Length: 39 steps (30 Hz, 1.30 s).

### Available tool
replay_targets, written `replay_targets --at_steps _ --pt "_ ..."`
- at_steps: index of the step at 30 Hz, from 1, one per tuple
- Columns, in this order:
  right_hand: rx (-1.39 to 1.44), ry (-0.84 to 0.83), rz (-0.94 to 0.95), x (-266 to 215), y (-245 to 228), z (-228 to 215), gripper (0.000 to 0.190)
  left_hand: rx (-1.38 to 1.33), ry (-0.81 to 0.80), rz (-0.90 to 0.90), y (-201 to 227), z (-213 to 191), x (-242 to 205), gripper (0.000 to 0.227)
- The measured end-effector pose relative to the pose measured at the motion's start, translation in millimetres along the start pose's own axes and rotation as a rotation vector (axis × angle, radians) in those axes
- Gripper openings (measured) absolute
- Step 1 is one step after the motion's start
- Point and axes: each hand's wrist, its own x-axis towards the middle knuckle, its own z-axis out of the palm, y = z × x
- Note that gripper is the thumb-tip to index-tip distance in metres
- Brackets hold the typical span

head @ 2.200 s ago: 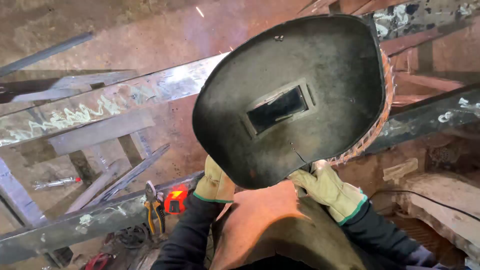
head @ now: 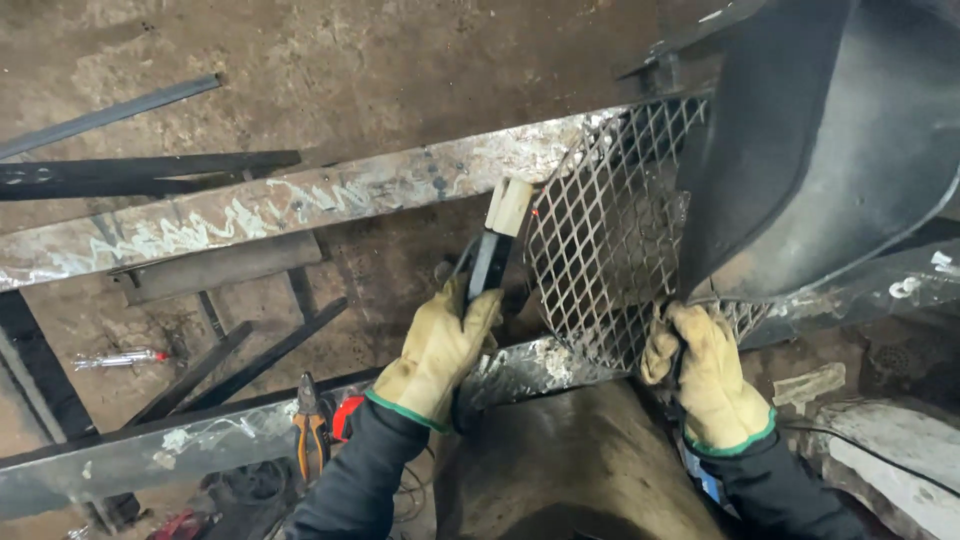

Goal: The person welds a circular metal mesh onto a metal frame using a welding torch. They wear a welding helmet and gloves, and repeatedly apply welds around the mesh perimeter while adjusting the torch and rod.

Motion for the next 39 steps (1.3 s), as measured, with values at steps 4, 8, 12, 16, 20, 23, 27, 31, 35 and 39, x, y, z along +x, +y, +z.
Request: replay_targets --at_steps 4,8,12,16,20,23,27,31,35,39 --pt "0.007 0.008 -0.019 -0.5 10.4 -1.1 0.038 -0.177 -0.069 -0.065 -7.0 -1.7 11.2 0.042" --pt "0.056 0.017 0.046 2.8 15.2 7.8 0.031 -0.263 -0.081 -0.057 -16.0 -3.6 24.9 0.041" --pt "-0.069 0.137 -0.011 4.0 9.1 49.7 0.022 -0.274 -0.063 -0.002 -21.1 -1.1 33.3 0.037" --pt "-0.282 0.261 -0.03 10.7 -3.1 89.9 0.029 -0.329 -0.064 -0.001 -21.8 0.3 37.1 0.034" --pt "-0.328 0.23 -0.083 14.7 -5.7 81.7 0.029 -0.376 -0.102 0.003 -19.5 1.5 40.9 0.034" --pt "-0.333 0.187 -0.078 18.8 -6.3 64.5 0.03 -0.401 -0.119 0.023 -18.0 1.3 42.8 0.035" --pt "0.154 -0.158 0.093 28.0 0.6 17.9 0.035 -0.305 -0.114 0.036 -8.8 -2.8 43.7 0.038" --pt "-0.209 0.095 -0.069 15.7 3.3 33.8 0.023 -0.341 -0.121 0.004 -12.4 0.8 46.4 0.039" --pt "-0.637 -0.121 0.164 19.7 -2.8 52.3 0.051 -0.179 -0.179 -0.126 4.6 -7.3 50.0 0.037" --pt "-1.353 -0.036 0.32 26.5 -11.8 98.6 0.047 -0.245 -0.054 0.468 -133.1 68.3 67.9 0.022"
